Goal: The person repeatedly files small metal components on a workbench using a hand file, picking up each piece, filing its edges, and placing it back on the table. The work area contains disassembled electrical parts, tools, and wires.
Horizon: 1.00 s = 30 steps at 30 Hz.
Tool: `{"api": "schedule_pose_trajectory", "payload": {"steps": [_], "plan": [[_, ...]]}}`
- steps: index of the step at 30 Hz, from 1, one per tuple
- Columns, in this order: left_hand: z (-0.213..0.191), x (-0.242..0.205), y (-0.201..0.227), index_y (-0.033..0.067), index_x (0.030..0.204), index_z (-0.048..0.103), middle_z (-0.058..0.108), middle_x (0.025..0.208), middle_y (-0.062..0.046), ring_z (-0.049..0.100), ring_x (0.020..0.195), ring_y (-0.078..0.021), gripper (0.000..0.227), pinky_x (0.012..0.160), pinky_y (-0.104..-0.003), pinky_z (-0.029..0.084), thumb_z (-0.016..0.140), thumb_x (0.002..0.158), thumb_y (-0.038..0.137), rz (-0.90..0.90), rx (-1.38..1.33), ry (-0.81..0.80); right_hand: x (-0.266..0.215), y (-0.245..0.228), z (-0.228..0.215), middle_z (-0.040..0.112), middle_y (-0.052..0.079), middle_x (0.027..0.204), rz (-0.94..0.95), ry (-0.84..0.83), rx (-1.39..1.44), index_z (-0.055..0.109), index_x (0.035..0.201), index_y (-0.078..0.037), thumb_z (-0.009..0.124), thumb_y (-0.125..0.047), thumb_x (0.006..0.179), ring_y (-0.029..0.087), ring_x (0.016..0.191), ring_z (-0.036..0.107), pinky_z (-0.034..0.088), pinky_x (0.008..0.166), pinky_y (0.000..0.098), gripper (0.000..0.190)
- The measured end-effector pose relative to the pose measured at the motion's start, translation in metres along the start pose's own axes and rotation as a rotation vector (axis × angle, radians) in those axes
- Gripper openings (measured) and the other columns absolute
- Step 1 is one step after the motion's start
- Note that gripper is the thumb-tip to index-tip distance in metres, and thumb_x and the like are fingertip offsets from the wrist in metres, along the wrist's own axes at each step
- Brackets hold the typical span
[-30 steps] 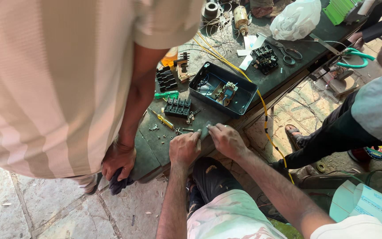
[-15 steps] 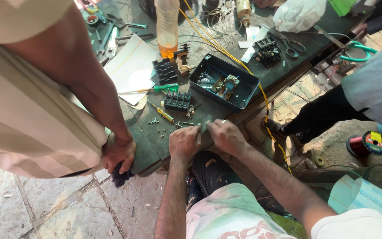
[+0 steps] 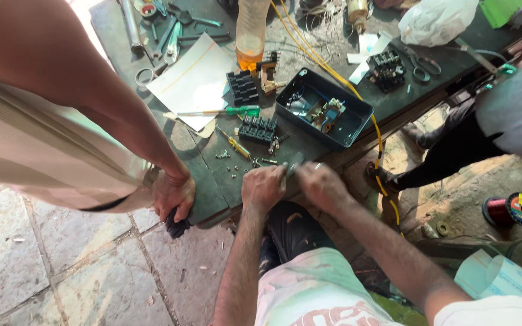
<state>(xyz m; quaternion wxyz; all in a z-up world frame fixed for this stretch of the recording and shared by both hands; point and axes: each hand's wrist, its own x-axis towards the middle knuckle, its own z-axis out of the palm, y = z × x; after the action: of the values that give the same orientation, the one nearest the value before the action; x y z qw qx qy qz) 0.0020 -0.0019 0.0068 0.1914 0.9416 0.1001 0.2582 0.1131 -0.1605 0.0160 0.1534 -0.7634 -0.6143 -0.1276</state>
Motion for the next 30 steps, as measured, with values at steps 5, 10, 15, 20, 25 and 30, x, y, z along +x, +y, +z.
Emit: {"api": "schedule_pose_trajectory", "payload": {"steps": [5, 10, 15, 20, 25, 30], "plan": [[-0.002, 0.006, -0.001, 0.0135, 0.097, 0.073, 0.071, 0.078, -0.005, 0.071, 0.075, -0.0266, 0.013, 0.067, -0.043, 0.056, 0.066, 0.089, 0.020, -0.007, 0.008, -0.013, 0.007, 0.000, 0.001, 0.063, 0.013, 0.087, 0.067, -0.031, 0.052, 0.064, 0.107, 0.001, 0.062, -0.005, 0.086, 0.029, 0.080, 0.065, 0.054, 0.074, 0.0400, 0.021], [0.002, -0.004, -0.002, 0.0138, 0.096, 0.074, 0.072, 0.079, -0.004, 0.072, 0.076, -0.0257, 0.013, 0.068, -0.042, 0.056, 0.066, 0.088, 0.020, -0.005, 0.018, -0.002, 0.001, -0.005, 0.006, 0.063, 0.013, 0.087, 0.143, -0.083, -0.008, 0.064, 0.101, -0.002, 0.061, -0.002, 0.088, 0.032, 0.082, 0.065, 0.055, 0.075, 0.0420, 0.013], [0.005, 0.004, -0.004, 0.0136, 0.098, 0.074, 0.073, 0.079, -0.004, 0.072, 0.075, -0.0250, 0.014, 0.067, -0.041, 0.056, 0.066, 0.089, 0.021, -0.011, 0.028, -0.025, 0.003, 0.001, 0.004, 0.066, 0.015, 0.089, 0.040, 0.046, 0.085, 0.065, 0.113, 0.005, 0.062, -0.002, 0.085, 0.032, 0.081, 0.067, 0.056, 0.077, 0.0417, 0.029], [0.004, 0.002, -0.004, 0.0141, 0.099, 0.075, 0.073, 0.079, -0.004, 0.072, 0.074, -0.0244, 0.014, 0.068, -0.041, 0.056, 0.065, 0.091, 0.019, -0.022, 0.062, -0.040, 0.005, 0.005, 0.007, 0.067, 0.016, 0.089, 0.173, -0.049, 0.043, 0.066, 0.113, 0.006, 0.060, -0.003, 0.095, 0.030, 0.077, 0.068, 0.057, 0.069, 0.0385, 0.021], [0.005, 0.002, -0.002, 0.0140, 0.096, 0.075, 0.072, 0.079, -0.004, 0.072, 0.075, -0.0249, 0.012, 0.069, -0.041, 0.056, 0.066, 0.090, 0.020, -0.018, 0.044, -0.033, 0.000, 0.005, 0.006, 0.067, 0.015, 0.086, 0.113, -0.003, 0.059, 0.067, 0.111, 0.003, 0.061, -0.003, 0.089, 0.031, 0.078, 0.068, 0.056, 0.072, 0.0410, 0.023], [0.003, 0.006, -0.003, 0.0146, 0.100, 0.076, 0.072, 0.078, -0.004, 0.072, 0.075, -0.0254, 0.016, 0.068, -0.042, 0.056, 0.066, 0.089, 0.020, -0.025, 0.051, -0.031, 0.008, 0.002, 0.004, 0.066, 0.015, 0.088, 0.142, -0.021, 0.065, 0.065, 0.105, 0.002, 0.060, 0.000, 0.090, 0.031, 0.081, 0.068, 0.057, 0.075, 0.0409, 0.016]]}}
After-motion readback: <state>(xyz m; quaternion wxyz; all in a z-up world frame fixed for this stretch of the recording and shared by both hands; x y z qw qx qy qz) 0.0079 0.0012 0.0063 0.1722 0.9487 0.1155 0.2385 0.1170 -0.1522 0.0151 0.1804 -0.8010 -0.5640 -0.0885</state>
